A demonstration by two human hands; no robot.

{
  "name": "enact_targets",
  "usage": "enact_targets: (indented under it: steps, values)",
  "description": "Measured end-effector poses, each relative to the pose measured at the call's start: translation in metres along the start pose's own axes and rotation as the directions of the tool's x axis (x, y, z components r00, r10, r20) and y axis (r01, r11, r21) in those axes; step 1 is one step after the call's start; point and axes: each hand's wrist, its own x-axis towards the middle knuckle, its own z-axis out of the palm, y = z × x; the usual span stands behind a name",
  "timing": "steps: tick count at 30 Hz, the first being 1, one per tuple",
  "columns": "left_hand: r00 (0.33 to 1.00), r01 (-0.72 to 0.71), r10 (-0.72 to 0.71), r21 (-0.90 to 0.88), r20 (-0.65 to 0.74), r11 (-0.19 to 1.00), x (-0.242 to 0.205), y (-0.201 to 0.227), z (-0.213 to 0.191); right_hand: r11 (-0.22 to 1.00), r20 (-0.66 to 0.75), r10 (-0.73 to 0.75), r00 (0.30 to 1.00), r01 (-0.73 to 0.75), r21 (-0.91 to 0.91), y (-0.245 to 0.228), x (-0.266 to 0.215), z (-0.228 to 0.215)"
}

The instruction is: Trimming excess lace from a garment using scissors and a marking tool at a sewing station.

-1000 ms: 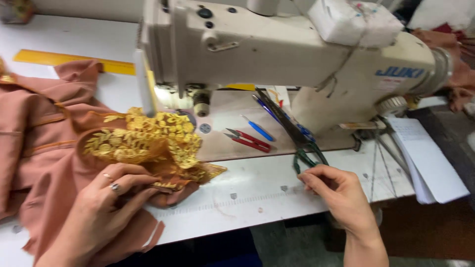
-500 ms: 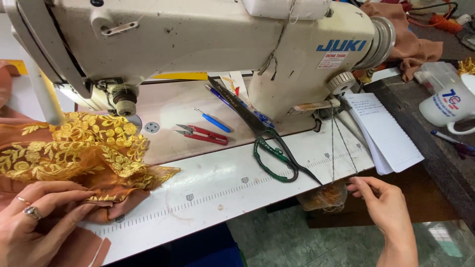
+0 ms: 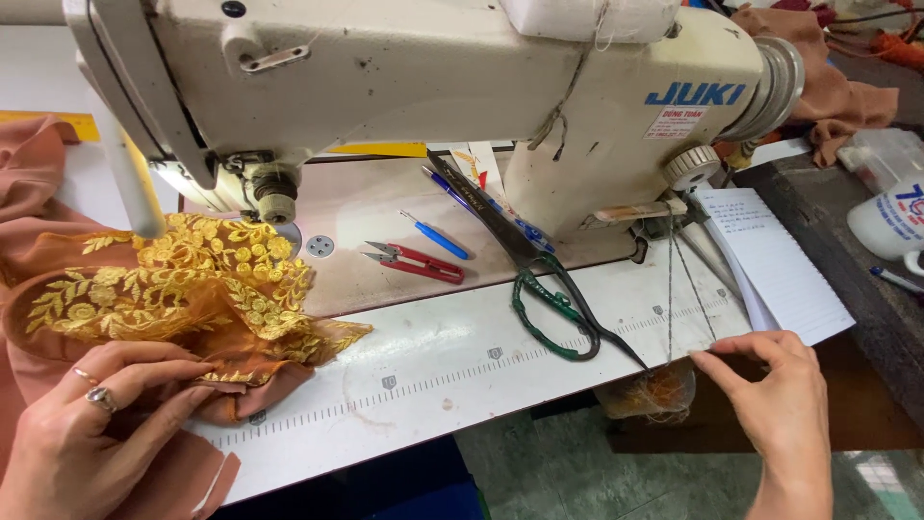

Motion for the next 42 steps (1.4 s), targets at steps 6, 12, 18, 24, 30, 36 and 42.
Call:
enact_targets:
  steps: [6,12,18,24,30,36,42]
  values:
    - [1.0,0.006,-0.007,0.048,0.016,0.999,0.005,0.006,-0.007,0.951,-0.149,-0.037,0.988,0.081,0.3,-0.068,-0.018,-0.001]
    - [1.0,-0.022,0.023,-0.07,0.007,0.997,0.008,0.013,-0.012,0.682,-0.021,-0.5,0.866,0.409,0.606,-0.191,-0.053,0.032]
    - [0.96,-0.237,0.255,0.151,-0.115,0.96,0.001,0.033,-0.027,0.34,-0.047,-0.852,0.521,0.62,0.707,-0.288,-0.086,0.046]
    - [0.958,-0.076,0.154,0.307,-0.24,0.949,-0.026,0.033,-0.038,0.215,-0.094,-0.916,0.39,0.677,0.704,-0.323,-0.098,0.049]
    - [0.974,0.037,0.005,0.181,-0.226,0.983,-0.037,0.045,-0.018,0.15,-0.08,-0.961,0.265,0.742,0.654,-0.329,-0.108,0.065]
    - [0.635,0.683,-0.73,-0.625,0.252,0.379,-0.024,0.064,-0.005,0.23,0.047,-0.934,0.353,0.497,0.837,-0.332,-0.109,0.05]
    - [0.532,0.527,-0.827,-0.836,0.183,0.155,-0.024,0.055,0.003,0.256,0.095,-0.918,0.384,0.396,0.882,-0.329,-0.113,0.045]
